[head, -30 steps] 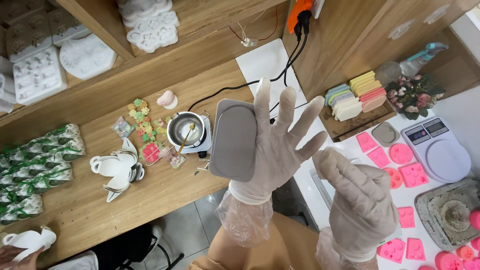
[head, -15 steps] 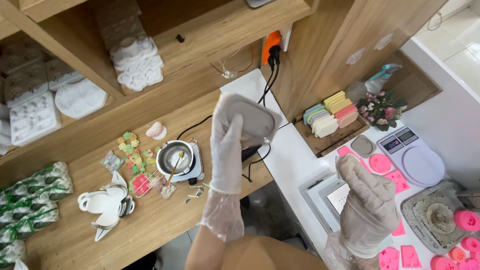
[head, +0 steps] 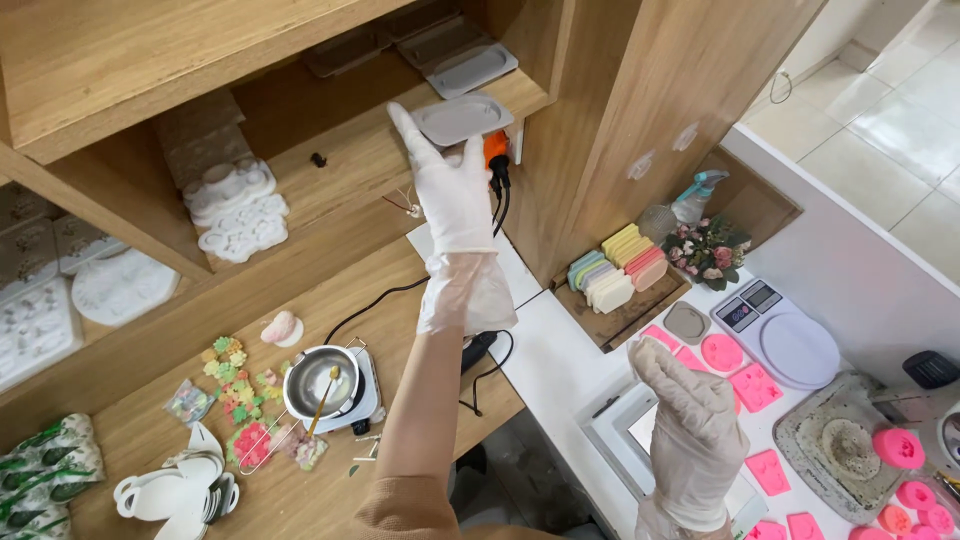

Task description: The person wipes a metal candle mold with a tissue, then uses a heat gun to warm the mold and wipes it again, repeating the heating and wiping over the mold surface. They briefly place a mold into a wooden shelf compartment and continue heating and wiping the mold on the worktable.

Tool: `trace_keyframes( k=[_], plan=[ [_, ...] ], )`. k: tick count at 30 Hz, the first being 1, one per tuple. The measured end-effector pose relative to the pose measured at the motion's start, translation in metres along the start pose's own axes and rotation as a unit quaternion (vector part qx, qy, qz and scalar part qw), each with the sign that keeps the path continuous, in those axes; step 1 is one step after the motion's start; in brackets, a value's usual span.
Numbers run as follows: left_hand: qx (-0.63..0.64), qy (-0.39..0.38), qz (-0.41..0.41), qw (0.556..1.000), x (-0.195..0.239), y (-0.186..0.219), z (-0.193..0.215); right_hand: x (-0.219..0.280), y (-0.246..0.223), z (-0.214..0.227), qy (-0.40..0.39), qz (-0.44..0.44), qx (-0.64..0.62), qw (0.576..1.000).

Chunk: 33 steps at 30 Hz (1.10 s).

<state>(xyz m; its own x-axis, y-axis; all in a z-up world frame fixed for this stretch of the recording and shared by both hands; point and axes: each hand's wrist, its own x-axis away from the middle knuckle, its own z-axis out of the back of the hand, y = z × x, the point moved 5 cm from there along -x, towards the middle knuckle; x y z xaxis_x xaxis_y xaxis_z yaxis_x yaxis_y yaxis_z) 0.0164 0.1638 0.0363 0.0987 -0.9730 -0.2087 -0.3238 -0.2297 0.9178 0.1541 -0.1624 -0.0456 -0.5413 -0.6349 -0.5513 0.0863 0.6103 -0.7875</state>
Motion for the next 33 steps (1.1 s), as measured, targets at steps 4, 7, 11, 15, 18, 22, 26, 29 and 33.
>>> trace_keyframes(
  k=[4,7,11,15,18,22,26,29,33],
  plan=[
    [-0.221,0.005,-0.090,0.971,-0.006,-0.010,0.021,-0.005,0.003,0.001,0.021,-0.005,-0.012,1.000],
    [-0.425,0.014,-0.170,0.889,0.000,0.010,0.017,-0.005,0.005,0.003,0.015,0.018,0.086,0.996],
    [-0.584,0.041,-0.201,0.786,0.001,0.029,0.012,-0.006,0.013,0.011,0.034,-0.013,0.047,0.998],
    [-0.624,0.013,-0.177,0.761,-0.006,0.020,0.002,-0.012,0.022,0.022,0.098,-0.095,-0.051,0.989],
    [-0.633,0.019,-0.158,0.758,0.001,0.032,-0.003,-0.018,0.020,0.024,0.121,-0.111,-0.084,0.983],
    [-0.645,0.119,-0.186,0.732,0.009,0.046,0.006,-0.027,-0.001,0.016,0.006,0.094,0.136,0.986],
    [-0.637,0.098,-0.187,0.742,0.000,0.018,0.015,-0.041,-0.015,0.003,0.037,0.113,0.328,0.937],
    [-0.604,0.078,-0.215,0.764,-0.010,-0.005,0.014,-0.040,-0.009,0.006,0.045,0.070,0.221,0.972],
    [-0.563,0.072,-0.224,0.792,-0.012,-0.004,0.005,-0.044,-0.014,-0.005,0.058,0.098,0.369,0.922]
  ],
)
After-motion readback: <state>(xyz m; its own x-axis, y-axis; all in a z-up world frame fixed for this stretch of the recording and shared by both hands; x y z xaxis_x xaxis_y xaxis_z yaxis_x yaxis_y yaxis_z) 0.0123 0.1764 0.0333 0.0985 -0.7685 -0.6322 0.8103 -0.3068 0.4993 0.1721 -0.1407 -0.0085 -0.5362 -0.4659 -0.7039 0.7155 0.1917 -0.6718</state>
